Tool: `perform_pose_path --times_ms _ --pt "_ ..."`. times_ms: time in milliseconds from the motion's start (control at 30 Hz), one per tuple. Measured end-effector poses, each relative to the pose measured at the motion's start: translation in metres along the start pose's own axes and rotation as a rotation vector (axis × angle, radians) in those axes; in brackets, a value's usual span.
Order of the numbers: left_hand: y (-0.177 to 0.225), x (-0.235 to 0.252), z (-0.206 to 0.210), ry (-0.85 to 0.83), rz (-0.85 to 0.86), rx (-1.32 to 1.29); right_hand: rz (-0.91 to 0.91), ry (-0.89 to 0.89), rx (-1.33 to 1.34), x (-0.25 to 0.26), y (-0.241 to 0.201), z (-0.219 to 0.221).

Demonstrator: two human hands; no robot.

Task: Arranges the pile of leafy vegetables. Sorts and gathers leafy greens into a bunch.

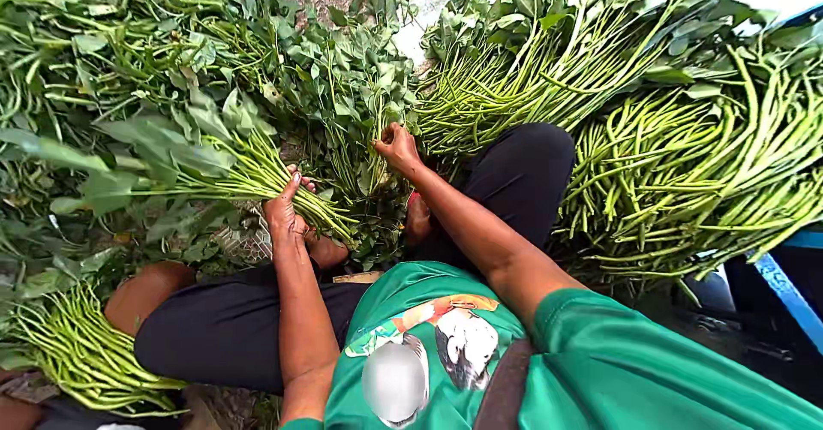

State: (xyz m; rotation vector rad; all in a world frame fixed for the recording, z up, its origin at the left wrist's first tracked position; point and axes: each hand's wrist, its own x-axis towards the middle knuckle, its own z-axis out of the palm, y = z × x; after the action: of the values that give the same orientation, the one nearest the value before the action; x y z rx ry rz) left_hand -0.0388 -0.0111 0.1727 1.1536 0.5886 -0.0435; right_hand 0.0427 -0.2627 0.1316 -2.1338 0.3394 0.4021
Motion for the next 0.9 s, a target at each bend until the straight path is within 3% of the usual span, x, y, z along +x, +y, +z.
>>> perform_pose_path --times_ms 100,167,233,300,600,700,900 --pt "-0.003 0.003 0.004 0.005 0.003 0.002 -0.18 0.026 0.085 -0.036 -0.004 0.016" --pt "-0.008 0.01 0.009 0.021 -0.006 -0.007 -0.074 -0.078 0.1 -0.039 0.006 0.028" --pt "-0.012 0.01 0.011 0.027 -0.018 0.022 0.157 -0.227 0.199 -0.036 0.019 0.038" --pt "-0.012 0.01 0.009 0.037 -0.026 0.05 0.19 -0.298 0.237 -0.037 0.019 0.043" --pt "-0.012 0.01 0.01 0.004 -0.01 0.027 -0.44 -0.235 -0.044 -0.089 0.002 0.058" --pt "-0.014 0.007 0.018 0.071 0.0 0.033 -0.646 -0.196 -0.084 -0.094 0.006 0.066" --pt "-0.017 0.006 0.015 0.079 -0.022 0.047 -0.641 -0.198 -0.249 -0.092 0.003 0.06"
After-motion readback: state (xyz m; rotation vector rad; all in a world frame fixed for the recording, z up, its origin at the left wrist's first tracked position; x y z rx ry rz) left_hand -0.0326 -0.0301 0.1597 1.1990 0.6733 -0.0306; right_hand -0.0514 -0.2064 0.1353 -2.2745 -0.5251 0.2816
